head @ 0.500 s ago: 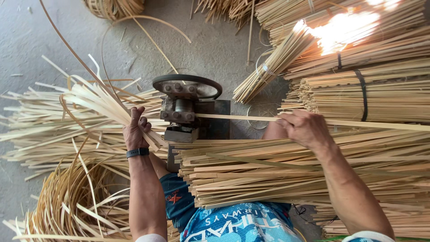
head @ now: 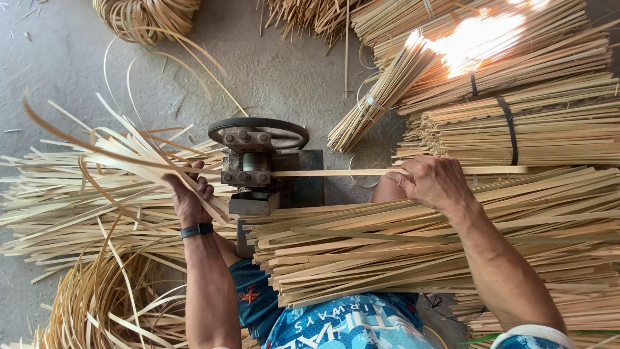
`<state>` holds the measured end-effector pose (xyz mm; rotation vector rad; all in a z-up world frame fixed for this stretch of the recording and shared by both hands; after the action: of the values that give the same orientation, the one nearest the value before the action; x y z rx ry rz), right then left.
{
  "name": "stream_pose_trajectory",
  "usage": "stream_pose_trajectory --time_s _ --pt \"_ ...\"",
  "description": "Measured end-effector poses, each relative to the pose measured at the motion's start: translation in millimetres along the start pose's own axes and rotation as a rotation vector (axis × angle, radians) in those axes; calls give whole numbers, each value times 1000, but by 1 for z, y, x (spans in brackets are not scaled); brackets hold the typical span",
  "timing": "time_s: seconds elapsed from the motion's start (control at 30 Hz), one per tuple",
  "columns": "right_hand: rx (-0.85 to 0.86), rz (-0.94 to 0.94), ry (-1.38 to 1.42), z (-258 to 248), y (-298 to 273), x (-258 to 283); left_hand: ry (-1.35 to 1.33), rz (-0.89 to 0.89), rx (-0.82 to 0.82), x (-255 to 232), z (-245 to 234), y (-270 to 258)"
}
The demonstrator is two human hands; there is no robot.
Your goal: The person sits on the floor and repeatedly feeds long bamboo strips through a powered splitting machine, guiding each strip with both hands. The machine splits the strips into thinner pieces that fall to the left, while the person collects and stacks the processed strips.
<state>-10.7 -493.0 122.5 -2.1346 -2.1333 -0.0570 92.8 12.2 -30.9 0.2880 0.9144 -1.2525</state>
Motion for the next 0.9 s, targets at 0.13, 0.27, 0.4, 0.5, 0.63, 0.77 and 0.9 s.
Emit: stream_pose_trajectory --time_s 0.13,0.27,0.4,0.5,0.63,0.77,0.9 --pt "96 53 35 31 1 -16 292 55 40 -4 -2 -2" --pt "216 -54 308 75 -9 -8 242 58 36 -5 -3 0" --pt "156 -382 192 108 -35 25 224 33 23 -4 -3 2" --pt "270 -137 424 128 -33 3 225 33 23 -4 -4 4" --pt "510 114 459 145 -42 -25 202 27 19 -7 -13 10" --pt "536 172 716 130 -44 -37 171 55 13 -18 -29 17" --pt "508 121 886 112 -39 -39 117 60 31 -25 -34 22"
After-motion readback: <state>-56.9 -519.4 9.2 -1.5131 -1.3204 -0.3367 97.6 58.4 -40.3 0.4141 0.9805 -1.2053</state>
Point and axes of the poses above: each hand's wrist, its own y-axis towards the middle knuckle, its own z-axis out of the palm, x = y × z, the point moved 10 cm from there along y, towards the middle knuckle, and after that the axes turned 9 degrees about z, right-handed, at the moved point
